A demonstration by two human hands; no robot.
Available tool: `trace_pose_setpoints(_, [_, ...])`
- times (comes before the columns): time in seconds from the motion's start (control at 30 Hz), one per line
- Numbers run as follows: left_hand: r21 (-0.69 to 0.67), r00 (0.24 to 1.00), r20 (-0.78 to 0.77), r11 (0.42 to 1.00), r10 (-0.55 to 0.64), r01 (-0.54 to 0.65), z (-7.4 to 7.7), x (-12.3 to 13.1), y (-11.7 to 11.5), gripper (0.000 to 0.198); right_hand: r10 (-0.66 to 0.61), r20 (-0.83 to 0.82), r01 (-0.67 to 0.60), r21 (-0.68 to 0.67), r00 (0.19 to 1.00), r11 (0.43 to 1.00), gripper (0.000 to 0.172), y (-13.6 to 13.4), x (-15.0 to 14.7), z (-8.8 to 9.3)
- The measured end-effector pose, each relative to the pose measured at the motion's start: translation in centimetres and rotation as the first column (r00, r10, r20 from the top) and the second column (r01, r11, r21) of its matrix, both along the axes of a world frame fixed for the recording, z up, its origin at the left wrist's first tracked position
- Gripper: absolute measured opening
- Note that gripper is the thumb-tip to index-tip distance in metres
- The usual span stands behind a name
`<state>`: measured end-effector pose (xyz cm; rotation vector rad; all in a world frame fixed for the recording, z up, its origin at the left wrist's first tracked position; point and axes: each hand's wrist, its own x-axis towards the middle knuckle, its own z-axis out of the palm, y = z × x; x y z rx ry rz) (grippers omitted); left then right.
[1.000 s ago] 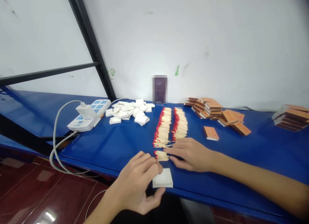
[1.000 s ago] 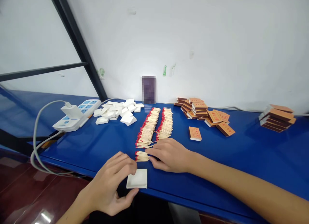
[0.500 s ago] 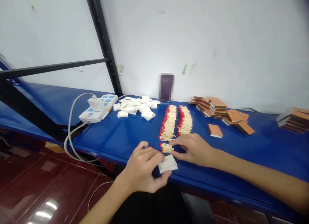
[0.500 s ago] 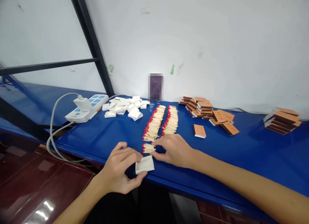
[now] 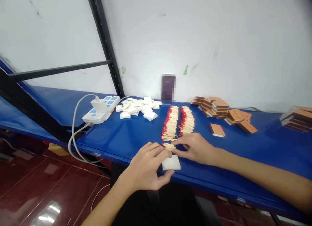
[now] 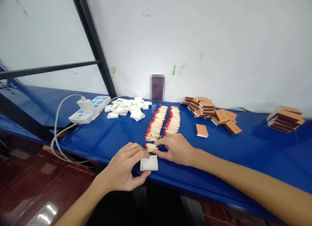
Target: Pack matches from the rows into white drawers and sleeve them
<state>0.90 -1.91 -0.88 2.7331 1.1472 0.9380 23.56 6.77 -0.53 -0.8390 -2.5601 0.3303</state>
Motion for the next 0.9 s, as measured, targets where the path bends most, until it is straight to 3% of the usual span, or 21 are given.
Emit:
trace_pose_setpoints(0.17, [-0.041, 0.998, -0.010, 0.997, 0.058, -0.059, 0.45, 0.33, -0.13, 0.024, 0.028, 0.017, -0.028, 0.005, 0.999, 1.000, 0.030, 0.03, 0.17, -0.08])
trace_pose_setpoints(0.33, [-0.022, 0.999, 0.006, 0.999, 0.040, -0.040, 0.71, 0.43, -0.12, 0.023, 0.045, 0.058, -0.046, 0.005, 0.997, 0.999, 0.027, 0.03, 0.20, 0.26])
trace_pose_setpoints(0.63, [0.087, 1.000, 0.012, 0.996, 0.022, -0.023, 0.16, 0.43, 0.04, 0.021, 0.022, 0.060, -0.021, -0.008, 0.998, 1.000, 0.025, 0.24, 0.23, 0.18])
trace_pose_setpoints(0.9, [0.090, 1.000, 0.028, 0.996, 0.003, -0.006, 0.35, 0.40, 0.03, 0.043, 0.055, -0.033, -0.056, -0.015, 0.998, 0.998, 0.023, 0.35, 0.42, -0.11])
